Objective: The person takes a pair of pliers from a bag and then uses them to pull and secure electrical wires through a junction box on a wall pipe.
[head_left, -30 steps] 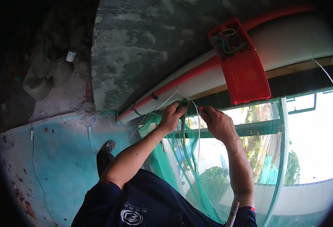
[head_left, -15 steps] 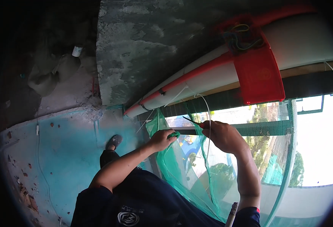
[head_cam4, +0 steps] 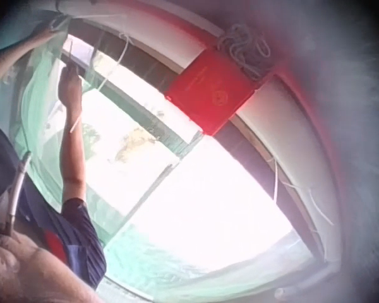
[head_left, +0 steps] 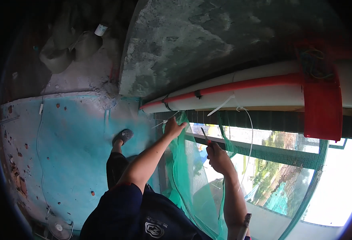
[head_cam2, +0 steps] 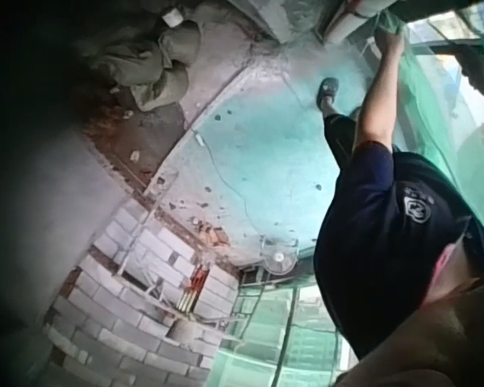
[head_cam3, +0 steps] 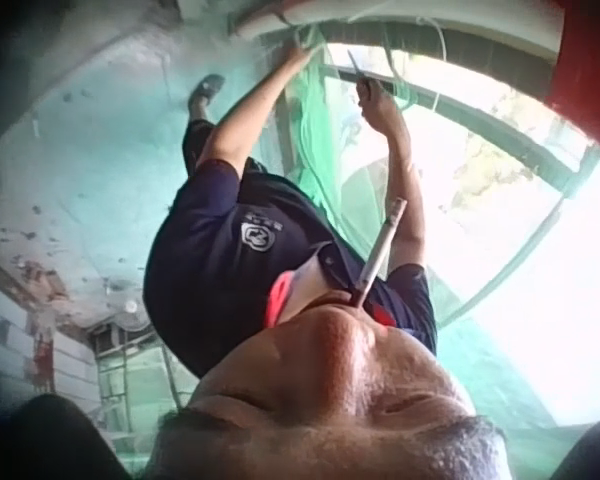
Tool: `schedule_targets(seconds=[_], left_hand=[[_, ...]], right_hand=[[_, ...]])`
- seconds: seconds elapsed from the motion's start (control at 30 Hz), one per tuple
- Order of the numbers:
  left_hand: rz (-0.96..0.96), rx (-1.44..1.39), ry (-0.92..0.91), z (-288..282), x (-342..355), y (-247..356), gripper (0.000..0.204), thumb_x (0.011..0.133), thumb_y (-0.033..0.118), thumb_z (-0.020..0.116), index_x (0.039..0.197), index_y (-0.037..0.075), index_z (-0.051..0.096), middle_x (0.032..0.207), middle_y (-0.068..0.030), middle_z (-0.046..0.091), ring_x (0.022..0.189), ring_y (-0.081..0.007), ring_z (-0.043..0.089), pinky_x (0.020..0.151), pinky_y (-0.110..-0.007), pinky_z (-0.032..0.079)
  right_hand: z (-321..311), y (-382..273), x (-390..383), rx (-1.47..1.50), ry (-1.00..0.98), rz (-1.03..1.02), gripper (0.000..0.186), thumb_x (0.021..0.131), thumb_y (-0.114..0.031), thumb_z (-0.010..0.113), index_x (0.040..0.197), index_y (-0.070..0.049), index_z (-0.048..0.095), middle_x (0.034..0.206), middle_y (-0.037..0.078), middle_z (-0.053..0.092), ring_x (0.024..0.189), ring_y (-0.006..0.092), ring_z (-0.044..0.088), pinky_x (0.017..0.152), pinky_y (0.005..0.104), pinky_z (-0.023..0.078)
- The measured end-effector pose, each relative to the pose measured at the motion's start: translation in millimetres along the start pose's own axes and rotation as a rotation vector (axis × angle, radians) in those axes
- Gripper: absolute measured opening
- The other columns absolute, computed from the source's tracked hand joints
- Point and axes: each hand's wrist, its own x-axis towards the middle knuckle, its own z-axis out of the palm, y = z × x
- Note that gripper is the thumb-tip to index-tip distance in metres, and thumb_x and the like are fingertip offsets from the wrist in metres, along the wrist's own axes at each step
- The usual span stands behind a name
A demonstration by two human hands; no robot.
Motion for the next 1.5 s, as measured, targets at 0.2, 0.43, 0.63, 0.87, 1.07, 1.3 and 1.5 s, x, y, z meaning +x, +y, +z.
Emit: schedule_targets(seconds=[0.2, 0.43, 0.63, 0.87, 1.07, 1.3, 1.5], left_hand=[[-0.109, -0.568, -0.020, 29.5, 14.4, 2.5, 0.042, 0.080, 0.034, 0.068, 0.102, -0.002, 0.060, 0.095, -0.0208, 0.065, 0.092, -0.0330, 0.063, 0.078, -0.041, 0.047], [-0.137, -0.465, -0.304, -6.2, 18.1, -31.3, 0.018, 0.083, 0.015, 0.048, 0.079, -0.001, 0.054, 0.069, -0.0209, 0.054, 0.063, -0.0289, 0.053, 0.061, -0.042, 0.042], [0.110, -0.353, -0.237, -21.1, 15.1, -18.8, 0.023, 0.087, 0.020, 0.045, 0.087, -0.002, 0.053, 0.077, -0.0242, 0.056, 0.072, -0.0386, 0.056, 0.065, -0.045, 0.044], [0.134, -0.209, -0.339, -25.6, 12.3, -11.8, 0.028, 0.088, 0.024, 0.044, 0.097, -0.002, 0.051, 0.086, -0.0274, 0.058, 0.083, -0.0455, 0.056, 0.071, -0.049, 0.044], [0.027, -0.264, -0.348, -20.9, 12.8, -18.0, 0.030, 0.089, 0.022, 0.043, 0.103, -0.003, 0.048, 0.090, -0.0298, 0.059, 0.086, -0.0467, 0.057, 0.073, -0.050, 0.045], [-0.043, -0.315, -0.342, -16.6, 12.0, -14.6, 0.028, 0.089, 0.020, 0.047, 0.105, -0.002, 0.049, 0.084, -0.0254, 0.056, 0.075, -0.0385, 0.056, 0.067, -0.045, 0.044], [-0.058, -0.298, -0.352, -23.9, 16.6, -11.8, 0.027, 0.089, 0.020, 0.044, 0.102, -0.003, 0.049, 0.086, -0.0263, 0.056, 0.078, -0.0397, 0.056, 0.069, -0.045, 0.044]], right_hand=[[38.7, -2.3, 79.4, -0.331, 0.118, -0.064, 0.029, 0.095, -0.024, 0.044, 0.101, 0.003, 0.051, 0.089, 0.028, 0.064, 0.083, 0.0464, 0.062, 0.073, 0.0525, 0.050], [63.5, -3.2, 140.2, -0.364, 0.089, -0.034, 0.033, 0.096, -0.029, 0.043, 0.106, 0.001, 0.055, 0.089, 0.027, 0.065, 0.086, 0.0432, 0.064, 0.078, 0.0510, 0.050], [63.2, -22.7, 148.5, -0.483, 0.010, -0.013, 0.037, 0.098, -0.034, 0.041, 0.111, -0.003, 0.057, 0.098, 0.025, 0.066, 0.094, 0.0401, 0.065, 0.078, 0.0477, 0.052], [69.8, -11.6, 176.6, -0.684, -0.096, -0.007, 0.035, 0.096, -0.030, 0.043, 0.104, -0.003, 0.063, 0.094, 0.023, 0.067, 0.088, 0.0391, 0.066, 0.078, 0.0467, 0.052], [42.3, -37.9, 154.5, -0.643, -0.023, -0.097, 0.038, 0.098, -0.031, 0.040, 0.102, -0.004, 0.065, 0.091, 0.019, 0.068, 0.084, 0.0371, 0.066, 0.073, 0.0473, 0.053], [43.9, -31.1, 175.7, -0.723, -0.067, -0.154, 0.038, 0.097, -0.033, 0.041, 0.097, -0.003, 0.065, 0.087, 0.022, 0.067, 0.082, 0.0370, 0.067, 0.071, 0.0468, 0.054], [64.3, -26.3, 201.1, -0.802, -0.103, -0.155, 0.030, 0.092, -0.024, 0.047, 0.100, -0.004, 0.067, 0.098, 0.020, 0.068, 0.092, 0.0348, 0.066, 0.076, 0.0454, 0.054]])
